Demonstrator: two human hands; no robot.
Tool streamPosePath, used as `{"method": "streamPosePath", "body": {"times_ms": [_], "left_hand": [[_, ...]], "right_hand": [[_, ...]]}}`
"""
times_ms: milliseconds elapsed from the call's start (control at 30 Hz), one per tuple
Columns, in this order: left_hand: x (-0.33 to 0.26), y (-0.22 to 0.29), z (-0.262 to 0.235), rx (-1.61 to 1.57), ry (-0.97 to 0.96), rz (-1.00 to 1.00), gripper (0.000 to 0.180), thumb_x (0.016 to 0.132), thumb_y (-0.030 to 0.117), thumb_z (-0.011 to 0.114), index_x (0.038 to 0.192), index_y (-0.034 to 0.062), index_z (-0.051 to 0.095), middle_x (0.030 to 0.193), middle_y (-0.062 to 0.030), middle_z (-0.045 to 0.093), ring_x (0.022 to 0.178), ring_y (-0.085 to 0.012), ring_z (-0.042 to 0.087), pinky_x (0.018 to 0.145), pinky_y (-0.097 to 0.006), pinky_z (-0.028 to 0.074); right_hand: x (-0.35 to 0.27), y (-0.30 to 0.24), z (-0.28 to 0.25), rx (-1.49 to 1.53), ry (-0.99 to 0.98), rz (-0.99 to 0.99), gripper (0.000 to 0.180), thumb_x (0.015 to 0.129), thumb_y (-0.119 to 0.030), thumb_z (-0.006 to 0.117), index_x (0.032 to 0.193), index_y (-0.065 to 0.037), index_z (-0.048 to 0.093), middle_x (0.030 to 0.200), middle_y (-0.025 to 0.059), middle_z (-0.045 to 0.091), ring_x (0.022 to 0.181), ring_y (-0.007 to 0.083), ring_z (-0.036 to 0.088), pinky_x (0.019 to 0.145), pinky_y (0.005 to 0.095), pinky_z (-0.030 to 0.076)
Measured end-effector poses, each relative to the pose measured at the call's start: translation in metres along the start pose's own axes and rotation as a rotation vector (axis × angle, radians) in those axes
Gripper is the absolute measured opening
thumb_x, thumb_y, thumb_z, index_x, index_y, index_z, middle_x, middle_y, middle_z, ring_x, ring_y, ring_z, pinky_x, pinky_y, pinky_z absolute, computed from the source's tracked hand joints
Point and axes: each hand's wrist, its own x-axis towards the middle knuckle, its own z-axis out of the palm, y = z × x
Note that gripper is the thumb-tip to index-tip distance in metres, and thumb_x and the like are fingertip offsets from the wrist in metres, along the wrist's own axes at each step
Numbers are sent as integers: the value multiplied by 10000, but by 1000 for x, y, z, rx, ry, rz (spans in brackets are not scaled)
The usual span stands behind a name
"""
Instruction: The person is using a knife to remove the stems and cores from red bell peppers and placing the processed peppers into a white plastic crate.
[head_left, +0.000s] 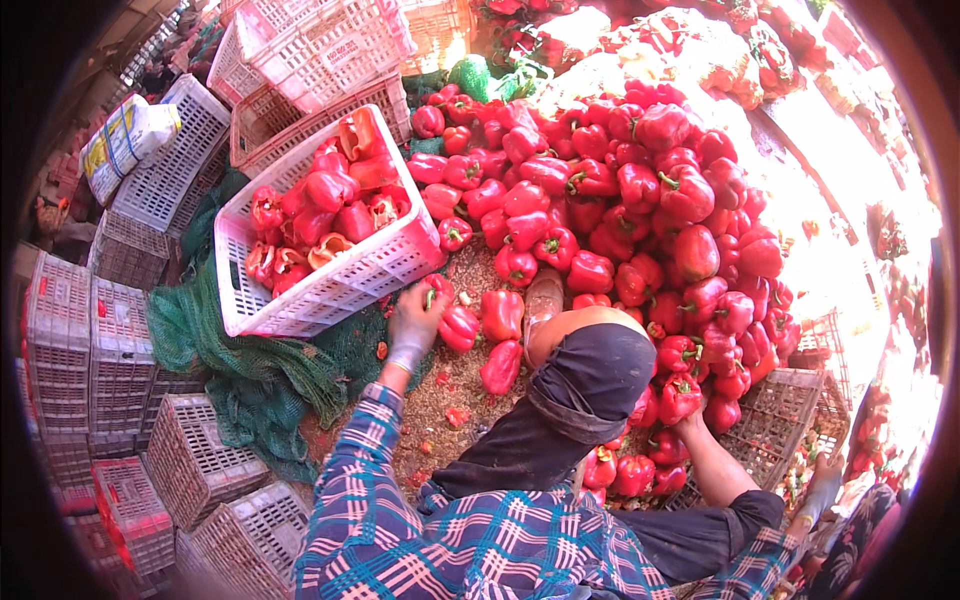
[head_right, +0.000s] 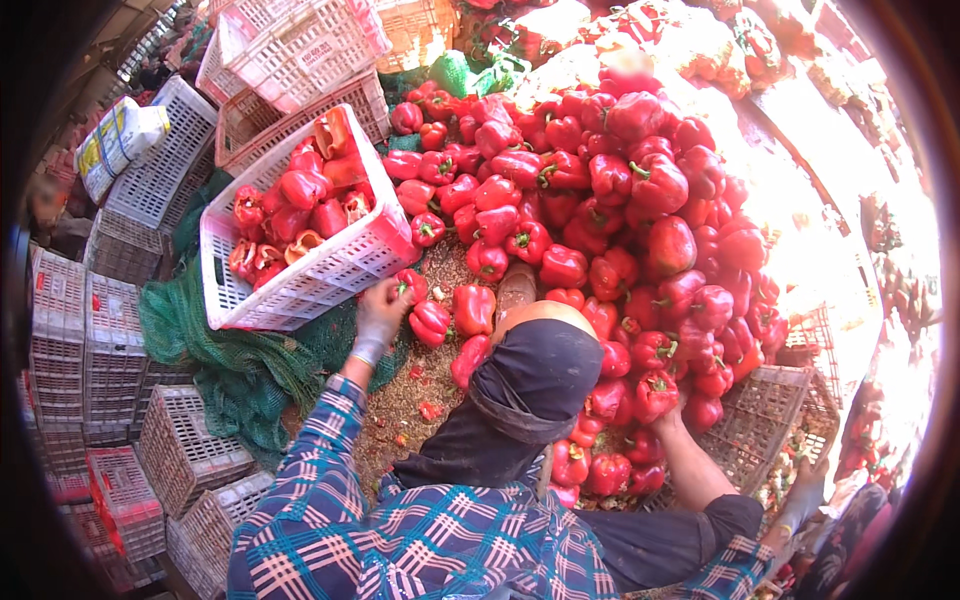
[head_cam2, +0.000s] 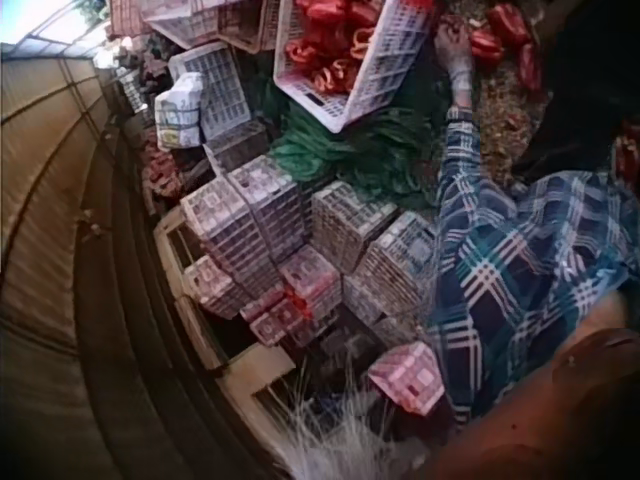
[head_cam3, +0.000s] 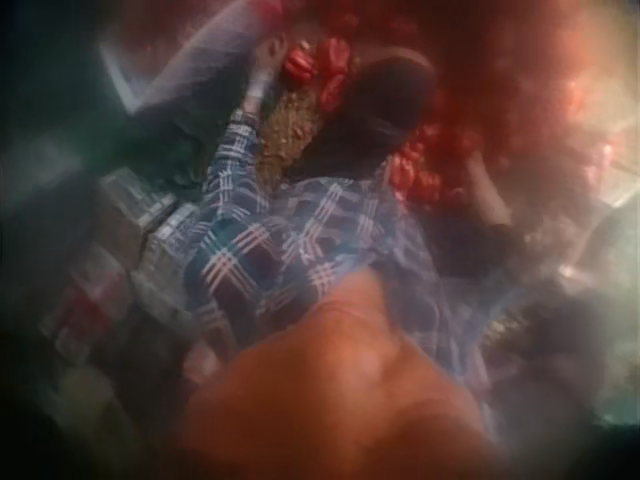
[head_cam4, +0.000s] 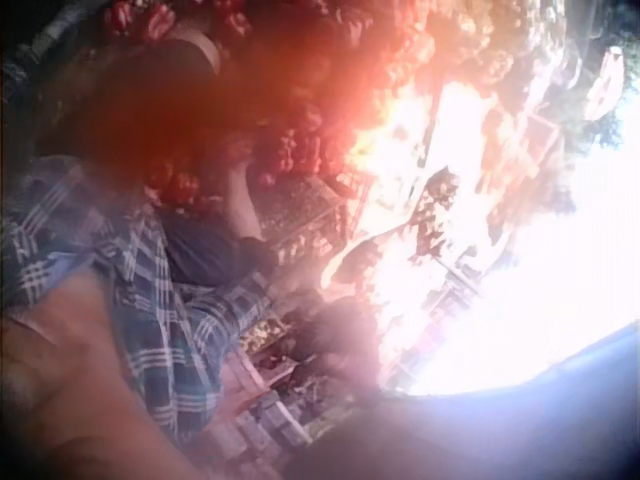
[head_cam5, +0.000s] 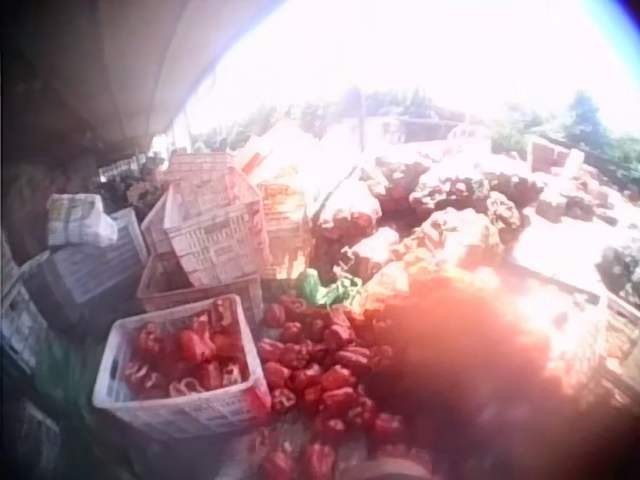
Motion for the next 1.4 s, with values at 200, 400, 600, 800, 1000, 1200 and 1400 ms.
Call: {"method": "streamPosePath", "body": {"times_ms": [200, 400, 600, 800, 1000, 1200, 1400], "left_hand": [[-17, -31, 124, -206, 93, -633, 915, 735, 576, 774, 1443, 115, 421, 1259, -305, 544, 1117, -462, 599, 928, -539, 498], [3, 14, 120, -217, 42, -798, 831, 680, 368, 850, 1346, 60, 461, 1270, -267, 554, 1159, -402, 599, 971, -505, 500], [-5, -11, 105, -1070, 69, -349, 800, 698, 192, 866, 1361, 31, 447, 1238, -127, 583, 1096, -248, 593, 973, -386, 493], [7, 124, 22, -820, -129, 250, 937, 729, 265, 878, 1472, 61, 344, 1389, -146, 449, 1262, -257, 479, 1065, -394, 431], [-4, 242, -41, -550, -87, 792, 1020, 671, 307, 920, 1476, 65, 343, 1440, -161, 462, 1320, -284, 474, 1084, -407, 425], [-37, 308, -55, -523, -215, 995, 998, 672, 190, 913, 1480, 58, 342, 1440, -175, 464, 1319, -300, 482, 1094, -413, 422], [-44, 332, -44, -860, -444, 849, 882, 759, 115, 840, 1484, 68, 340, 1392, -111, 465, 1261, -229, 500, 1071, -375, 439]], "right_hand": [[-24, -2, -68, -37, 53, -69, 302, 873, -230, 674, 1123, -61, 658, 935, 152, 720, 865, 288, 692, 783, 425, 540], [-96, 52, -73, -472, -360, 168, 288, 859, -260, 666, 1083, -79, 681, 934, 188, 733, 901, 364, 719, 827, 490, 548], [-115, 77, -8, -800, -485, -49, 203, 896, -261, 560, 846, -106, 681, 766, 159, 715, 779, 348, 717, 719, 471, 548], [-72, -17, -15, -84, -122, -222, 174, 951, -249, 578, 935, -80, 619, 747, 190, 664, 712, 398, 661, 632, 497, 508], [-45, -183, -73, 528, 50, -389, 138, 957, -218, 599, 949, -82, 615, 740, 156, 649, 715, 364, 663, 602, 454, 493], [-35, -194, -92, 515, 146, -465, 203, 986, -268, 562, 908, -81, 556, 695, 143, 636, 690, 356, 660, 597, 472, 487], [-61, -170, -56, 522, 110, -327, 197, 971, -266, 578, 954, -70, 592, 734, 203, 627, 738, 420, 644, 608, 522, 472]]}}
